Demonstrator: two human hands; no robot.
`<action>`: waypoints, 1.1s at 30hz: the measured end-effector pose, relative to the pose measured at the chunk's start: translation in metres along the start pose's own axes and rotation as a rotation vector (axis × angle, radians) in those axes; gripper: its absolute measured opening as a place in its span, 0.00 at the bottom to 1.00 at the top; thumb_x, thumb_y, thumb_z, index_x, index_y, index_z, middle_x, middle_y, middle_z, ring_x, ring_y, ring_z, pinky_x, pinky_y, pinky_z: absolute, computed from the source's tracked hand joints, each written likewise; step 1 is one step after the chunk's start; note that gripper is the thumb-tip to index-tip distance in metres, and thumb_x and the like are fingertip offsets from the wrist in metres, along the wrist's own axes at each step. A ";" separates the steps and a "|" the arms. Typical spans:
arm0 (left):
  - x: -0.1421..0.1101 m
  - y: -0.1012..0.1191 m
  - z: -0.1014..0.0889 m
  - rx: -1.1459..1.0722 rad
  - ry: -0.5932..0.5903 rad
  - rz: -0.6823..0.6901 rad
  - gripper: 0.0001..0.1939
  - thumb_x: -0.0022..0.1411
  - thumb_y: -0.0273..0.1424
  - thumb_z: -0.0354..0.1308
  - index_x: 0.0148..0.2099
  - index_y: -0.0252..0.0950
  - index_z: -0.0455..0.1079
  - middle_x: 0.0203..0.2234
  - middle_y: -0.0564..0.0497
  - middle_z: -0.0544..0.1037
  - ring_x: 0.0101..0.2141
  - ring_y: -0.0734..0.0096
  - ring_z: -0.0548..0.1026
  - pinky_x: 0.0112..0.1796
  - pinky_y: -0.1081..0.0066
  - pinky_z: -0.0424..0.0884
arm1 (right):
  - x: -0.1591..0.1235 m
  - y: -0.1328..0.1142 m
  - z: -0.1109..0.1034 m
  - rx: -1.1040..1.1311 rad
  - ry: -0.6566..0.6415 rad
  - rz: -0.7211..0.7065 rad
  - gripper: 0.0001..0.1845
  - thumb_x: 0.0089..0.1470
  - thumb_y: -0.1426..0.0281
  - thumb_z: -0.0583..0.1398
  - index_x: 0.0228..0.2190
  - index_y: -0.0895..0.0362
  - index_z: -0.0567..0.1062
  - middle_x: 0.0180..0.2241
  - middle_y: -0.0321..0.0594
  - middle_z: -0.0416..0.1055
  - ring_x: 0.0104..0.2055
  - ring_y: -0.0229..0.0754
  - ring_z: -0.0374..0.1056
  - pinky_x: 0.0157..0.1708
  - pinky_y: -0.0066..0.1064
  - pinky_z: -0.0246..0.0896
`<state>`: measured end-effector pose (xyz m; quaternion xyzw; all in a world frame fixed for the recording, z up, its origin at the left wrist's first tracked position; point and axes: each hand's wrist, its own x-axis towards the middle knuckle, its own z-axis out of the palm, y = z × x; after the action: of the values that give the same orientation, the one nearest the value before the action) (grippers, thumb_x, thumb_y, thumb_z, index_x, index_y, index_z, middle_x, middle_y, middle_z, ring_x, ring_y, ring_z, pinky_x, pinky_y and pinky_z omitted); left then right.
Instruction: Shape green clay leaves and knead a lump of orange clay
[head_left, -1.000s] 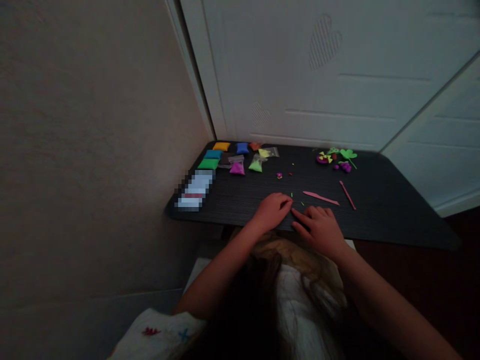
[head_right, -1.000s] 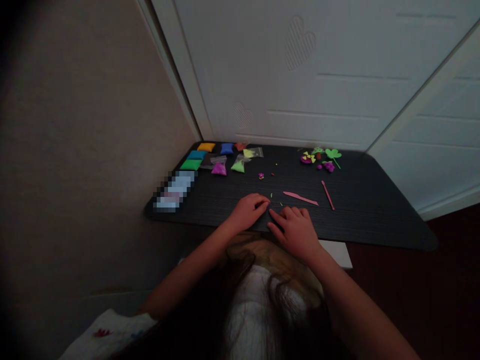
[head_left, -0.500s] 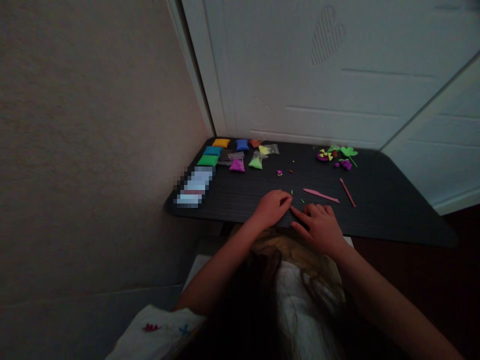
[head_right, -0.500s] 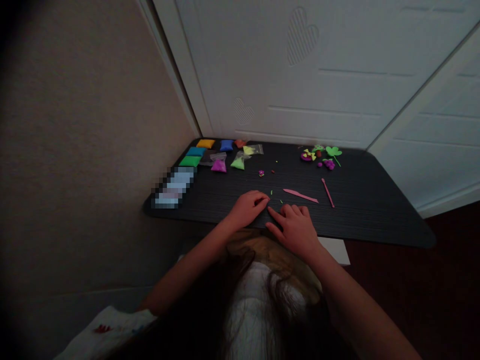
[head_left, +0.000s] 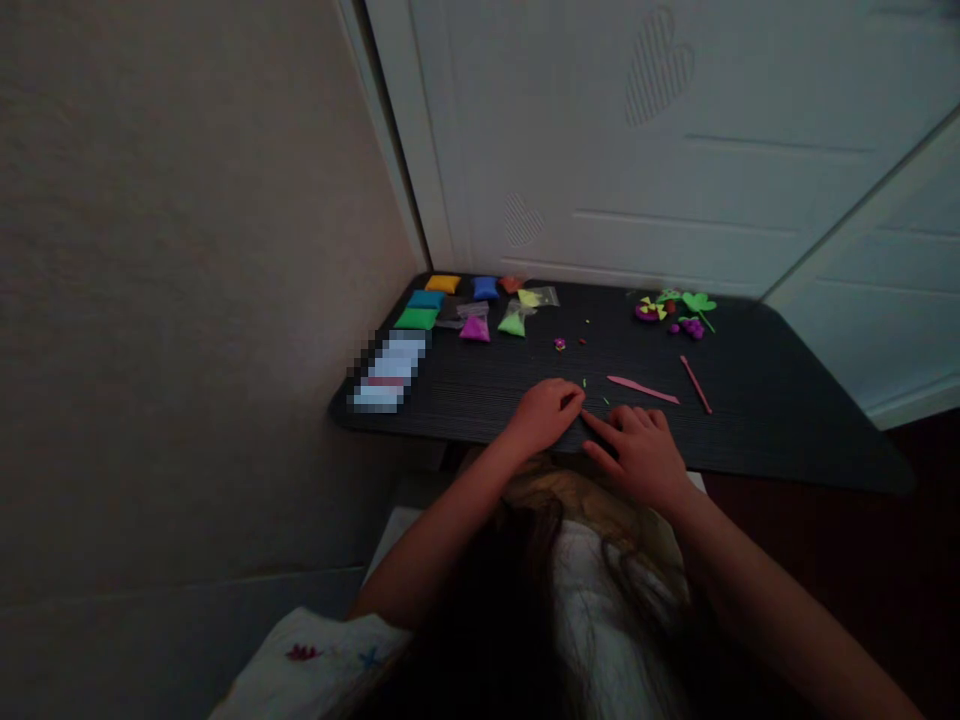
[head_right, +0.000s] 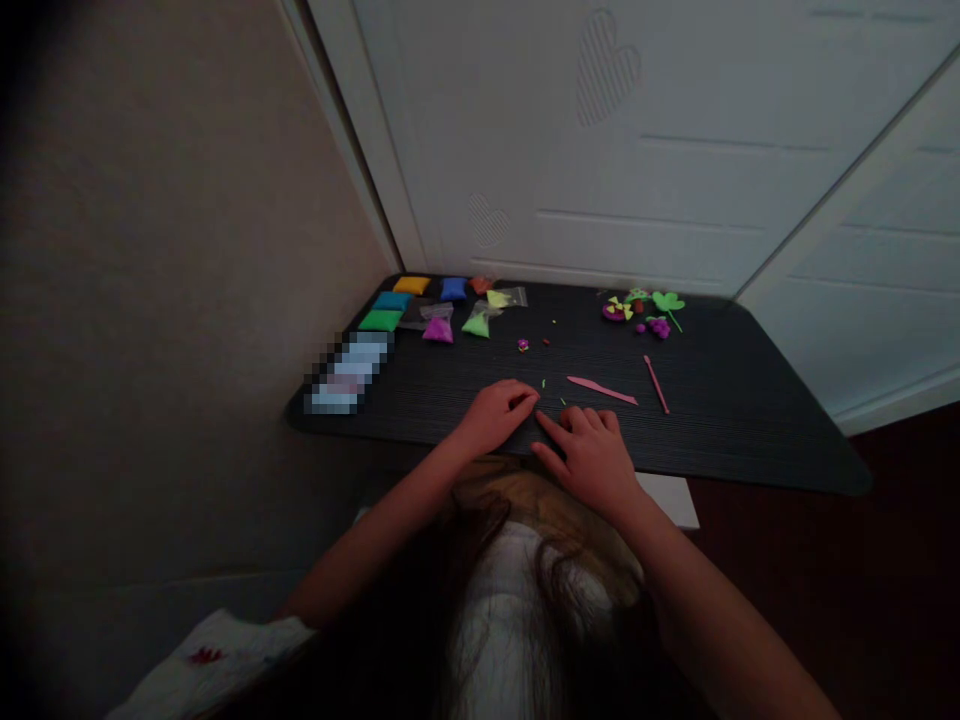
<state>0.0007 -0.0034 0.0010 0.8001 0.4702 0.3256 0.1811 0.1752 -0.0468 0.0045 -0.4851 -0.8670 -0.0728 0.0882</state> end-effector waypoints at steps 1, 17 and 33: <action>0.000 0.000 0.000 -0.002 0.000 0.001 0.13 0.61 0.31 0.45 0.36 0.35 0.70 0.32 0.50 0.75 0.36 0.71 0.71 0.39 0.72 0.65 | 0.000 0.000 -0.001 0.005 -0.008 -0.015 0.24 0.56 0.54 0.45 0.51 0.48 0.66 0.37 0.42 0.65 0.39 0.45 0.57 0.40 0.38 0.44; 0.000 -0.002 0.002 0.002 0.003 0.008 0.13 0.62 0.31 0.45 0.35 0.35 0.70 0.32 0.50 0.75 0.36 0.72 0.71 0.38 0.72 0.65 | 0.000 0.000 -0.002 0.019 0.000 -0.037 0.24 0.56 0.55 0.46 0.50 0.48 0.67 0.37 0.43 0.65 0.39 0.45 0.58 0.39 0.38 0.45; 0.000 0.001 -0.001 -0.007 0.002 -0.006 0.12 0.61 0.31 0.46 0.36 0.35 0.70 0.32 0.50 0.75 0.36 0.71 0.71 0.39 0.72 0.65 | 0.013 0.023 0.014 0.360 0.045 0.123 0.13 0.55 0.65 0.52 0.39 0.53 0.73 0.37 0.39 0.71 0.41 0.42 0.65 0.40 0.35 0.54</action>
<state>0.0009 -0.0039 0.0019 0.7977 0.4716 0.3275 0.1844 0.1874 -0.0213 -0.0051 -0.5120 -0.8324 0.0781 0.1972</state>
